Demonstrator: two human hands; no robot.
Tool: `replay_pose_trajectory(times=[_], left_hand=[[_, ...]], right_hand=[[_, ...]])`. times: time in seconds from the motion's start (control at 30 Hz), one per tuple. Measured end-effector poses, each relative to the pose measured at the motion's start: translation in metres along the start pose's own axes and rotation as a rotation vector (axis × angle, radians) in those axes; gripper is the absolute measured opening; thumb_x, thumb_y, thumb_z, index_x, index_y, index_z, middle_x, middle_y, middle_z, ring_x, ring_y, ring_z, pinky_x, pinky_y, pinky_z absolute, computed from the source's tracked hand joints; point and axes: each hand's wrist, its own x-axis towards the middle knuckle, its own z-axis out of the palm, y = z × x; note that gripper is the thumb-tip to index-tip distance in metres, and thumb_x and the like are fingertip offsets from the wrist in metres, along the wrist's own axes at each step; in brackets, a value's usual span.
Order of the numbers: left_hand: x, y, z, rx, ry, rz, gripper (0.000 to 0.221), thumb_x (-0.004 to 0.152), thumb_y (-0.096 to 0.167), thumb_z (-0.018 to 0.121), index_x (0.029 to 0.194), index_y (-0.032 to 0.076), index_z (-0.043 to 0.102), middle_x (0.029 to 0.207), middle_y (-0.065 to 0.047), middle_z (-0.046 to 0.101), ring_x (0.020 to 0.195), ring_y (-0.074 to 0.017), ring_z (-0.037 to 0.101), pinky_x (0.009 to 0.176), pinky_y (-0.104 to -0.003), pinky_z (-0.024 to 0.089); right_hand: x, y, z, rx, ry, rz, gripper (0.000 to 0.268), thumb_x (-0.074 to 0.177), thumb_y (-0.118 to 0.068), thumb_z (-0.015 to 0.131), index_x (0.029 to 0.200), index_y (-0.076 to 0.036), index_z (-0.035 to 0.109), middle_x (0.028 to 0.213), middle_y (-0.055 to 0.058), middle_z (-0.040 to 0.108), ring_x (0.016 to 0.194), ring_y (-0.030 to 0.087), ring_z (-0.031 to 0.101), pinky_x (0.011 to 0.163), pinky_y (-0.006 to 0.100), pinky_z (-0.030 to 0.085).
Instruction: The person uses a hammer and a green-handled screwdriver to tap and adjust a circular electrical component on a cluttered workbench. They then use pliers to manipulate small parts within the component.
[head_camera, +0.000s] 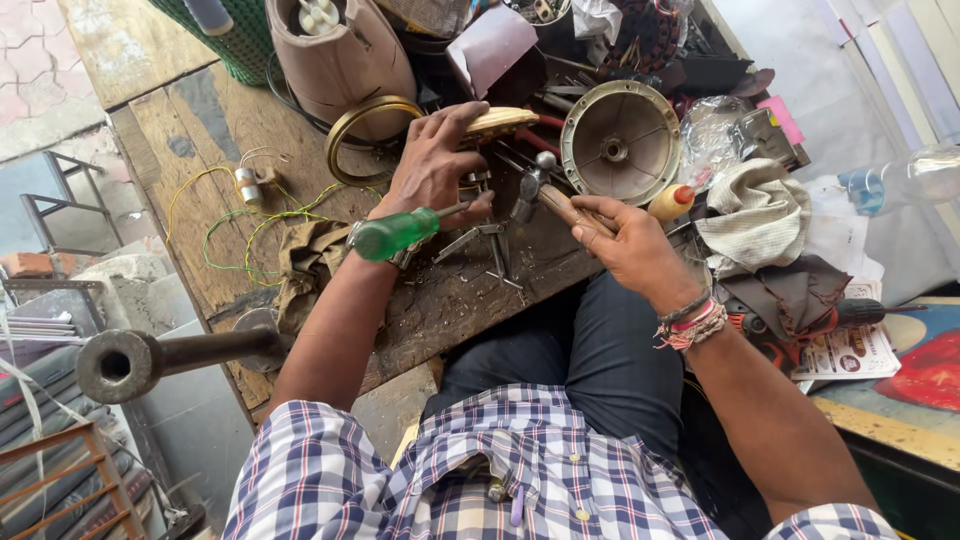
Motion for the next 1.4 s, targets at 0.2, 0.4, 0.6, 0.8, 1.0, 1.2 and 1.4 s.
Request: replay_pose_trajectory(times=[0.2,0.4,0.6,0.8,1.0,1.2,1.4], left_hand=[[-0.001,-0.004,0.005,0.014,0.02,0.033,0.025,0.072,0.031,0.082,0.08,0.008,0.077,0.153,-0.019,0.046,0.142,-0.0397,0.042,0.114,-0.054,0.035],[0.004,-0.001,0.008,0.038,0.007,0.044,0.024,0.068,0.029,0.083,0.065,0.008,0.073,0.152,-0.017,0.047,0.14,-0.0384,0.043,0.11,-0.054,0.038],[-0.005,-0.001,0.013,0.014,0.019,0.053,0.021,0.064,0.028,0.084,0.065,0.01,0.075,0.152,-0.019,0.047,0.138,-0.0386,0.043,0.11,-0.057,0.037],[-0.004,-0.009,0.012,0.032,0.028,0.072,0.022,0.071,0.027,0.083,0.07,0.007,0.075,0.153,-0.018,0.047,0.142,-0.0376,0.042,0.112,-0.056,0.037],[0.011,-0.013,0.013,-0.03,0.066,0.117,0.022,0.066,0.029,0.084,0.07,0.008,0.076,0.149,-0.019,0.05,0.137,-0.0389,0.047,0.107,-0.057,0.038],[0.001,-0.017,0.017,0.021,0.038,0.087,0.023,0.065,0.027,0.085,0.071,0.007,0.075,0.151,-0.019,0.051,0.138,-0.0385,0.049,0.108,-0.056,0.04],[-0.002,-0.013,0.021,-0.006,0.082,0.116,0.028,0.064,0.031,0.087,0.068,0.007,0.073,0.149,-0.019,0.051,0.136,-0.038,0.05,0.107,-0.057,0.04]], right_hand=[[-0.007,-0.009,-0.008,-0.158,0.279,-0.253,0.042,0.102,-0.016,0.068,0.142,-0.006,0.061,0.096,0.003,0.072,0.078,0.006,0.06,0.067,0.023,0.05],[-0.008,-0.001,0.01,-0.376,0.075,-0.32,0.038,0.1,-0.025,0.069,0.133,-0.007,0.069,0.11,0.014,0.075,0.098,0.015,0.07,0.085,0.032,0.055],[-0.015,-0.002,-0.011,-0.252,0.113,-0.075,0.041,0.099,-0.023,0.068,0.138,-0.009,0.067,0.093,0.014,0.068,0.084,0.016,0.062,0.075,0.034,0.051],[-0.007,0.015,-0.004,0.035,0.397,-0.198,0.041,0.105,-0.016,0.067,0.145,-0.01,0.062,0.089,0.004,0.068,0.072,0.011,0.055,0.066,0.03,0.046],[-0.003,0.021,0.0,-0.283,0.014,-0.164,0.041,0.097,-0.018,0.071,0.135,-0.006,0.065,0.113,0.011,0.075,0.101,0.018,0.071,0.087,0.032,0.054],[-0.013,0.017,-0.021,0.01,0.361,-0.111,0.047,0.103,-0.015,0.068,0.149,-0.009,0.062,0.105,0.018,0.07,0.087,0.024,0.059,0.075,0.036,0.047],[-0.01,0.031,0.017,-0.32,0.041,-0.523,0.038,0.101,-0.011,0.072,0.138,-0.005,0.065,0.112,0.012,0.077,0.1,0.012,0.067,0.083,0.03,0.053]])
